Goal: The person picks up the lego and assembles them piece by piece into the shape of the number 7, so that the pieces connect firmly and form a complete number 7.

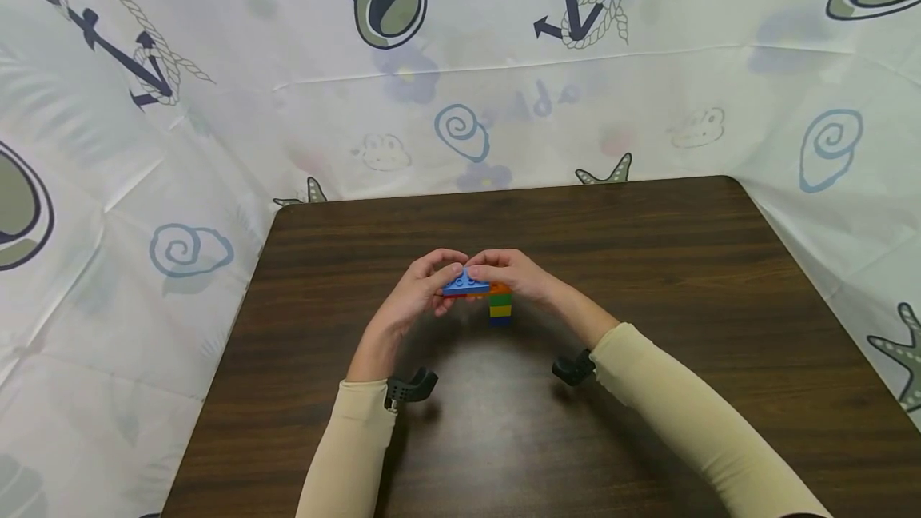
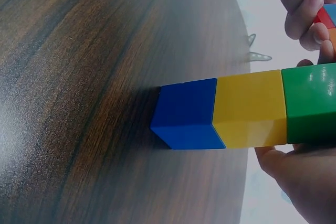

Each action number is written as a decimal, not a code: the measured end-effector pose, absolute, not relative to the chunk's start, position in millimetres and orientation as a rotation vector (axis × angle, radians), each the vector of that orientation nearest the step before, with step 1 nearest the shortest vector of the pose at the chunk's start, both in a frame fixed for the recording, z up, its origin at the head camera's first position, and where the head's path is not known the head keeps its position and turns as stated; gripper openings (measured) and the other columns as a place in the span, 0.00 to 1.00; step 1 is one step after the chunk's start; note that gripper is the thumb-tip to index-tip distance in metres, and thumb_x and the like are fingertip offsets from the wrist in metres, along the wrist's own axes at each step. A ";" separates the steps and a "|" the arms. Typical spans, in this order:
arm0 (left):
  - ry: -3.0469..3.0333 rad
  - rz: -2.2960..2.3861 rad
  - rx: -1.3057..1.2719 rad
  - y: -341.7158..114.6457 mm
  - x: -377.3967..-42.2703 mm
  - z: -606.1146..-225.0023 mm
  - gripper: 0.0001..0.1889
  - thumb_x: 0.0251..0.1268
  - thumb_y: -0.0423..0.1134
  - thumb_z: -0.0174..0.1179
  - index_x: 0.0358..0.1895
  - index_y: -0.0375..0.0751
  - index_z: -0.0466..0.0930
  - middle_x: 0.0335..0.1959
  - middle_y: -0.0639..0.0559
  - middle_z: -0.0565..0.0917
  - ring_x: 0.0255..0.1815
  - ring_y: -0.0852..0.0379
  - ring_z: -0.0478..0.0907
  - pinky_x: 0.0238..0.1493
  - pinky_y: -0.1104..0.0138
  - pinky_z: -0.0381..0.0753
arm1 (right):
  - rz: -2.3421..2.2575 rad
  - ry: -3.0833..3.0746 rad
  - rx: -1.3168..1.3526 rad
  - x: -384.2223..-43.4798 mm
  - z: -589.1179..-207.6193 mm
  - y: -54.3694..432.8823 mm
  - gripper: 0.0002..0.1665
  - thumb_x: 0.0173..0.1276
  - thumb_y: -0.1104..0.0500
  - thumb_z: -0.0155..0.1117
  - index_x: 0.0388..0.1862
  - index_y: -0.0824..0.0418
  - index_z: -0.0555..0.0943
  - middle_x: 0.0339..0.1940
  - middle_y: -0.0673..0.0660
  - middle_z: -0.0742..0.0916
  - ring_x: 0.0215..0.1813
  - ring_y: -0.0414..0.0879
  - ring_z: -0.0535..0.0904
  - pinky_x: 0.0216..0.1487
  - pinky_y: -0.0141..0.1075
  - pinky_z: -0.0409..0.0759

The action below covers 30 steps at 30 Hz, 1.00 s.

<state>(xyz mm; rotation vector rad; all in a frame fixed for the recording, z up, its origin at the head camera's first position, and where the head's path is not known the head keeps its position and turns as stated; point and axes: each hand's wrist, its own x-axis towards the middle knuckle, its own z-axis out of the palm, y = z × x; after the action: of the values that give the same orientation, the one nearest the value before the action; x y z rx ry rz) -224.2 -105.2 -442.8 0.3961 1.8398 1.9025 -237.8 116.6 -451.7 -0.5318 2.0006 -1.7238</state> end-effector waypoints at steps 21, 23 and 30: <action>1.778 1.813 0.067 -99.8 -219.2 -454.6 0.35 0.66 0.61 0.58 0.43 0.21 0.79 0.21 0.46 0.84 0.15 0.60 0.71 0.20 0.71 0.75 | -1.589 2.130 -0.451 -235.8 -457.3 116.3 0.27 0.75 0.46 0.51 0.46 0.68 0.85 0.40 0.56 0.87 0.47 0.51 0.76 0.53 0.42 0.72; 1.770 1.846 0.059 -98.3 -217.7 -454.0 0.33 0.66 0.59 0.59 0.41 0.22 0.79 0.20 0.46 0.83 0.15 0.59 0.71 0.21 0.71 0.76 | -1.591 2.121 -0.448 -235.8 -457.4 116.0 0.27 0.75 0.47 0.50 0.47 0.68 0.85 0.40 0.56 0.86 0.47 0.51 0.76 0.54 0.43 0.71; 1.757 1.923 0.066 -94.9 -217.1 -456.0 0.29 0.69 0.54 0.57 0.33 0.24 0.80 0.16 0.49 0.81 0.14 0.60 0.72 0.21 0.70 0.78 | -1.577 2.132 -0.448 -236.6 -453.7 116.1 0.26 0.75 0.46 0.50 0.43 0.66 0.86 0.36 0.55 0.85 0.46 0.51 0.75 0.53 0.43 0.70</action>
<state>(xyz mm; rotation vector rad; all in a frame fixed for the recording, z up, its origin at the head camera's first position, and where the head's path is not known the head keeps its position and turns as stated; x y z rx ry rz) -217.1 -94.9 -456.0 0.0658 1.7568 1.9226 -236.6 116.1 -453.7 -0.4481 2.1320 -1.5773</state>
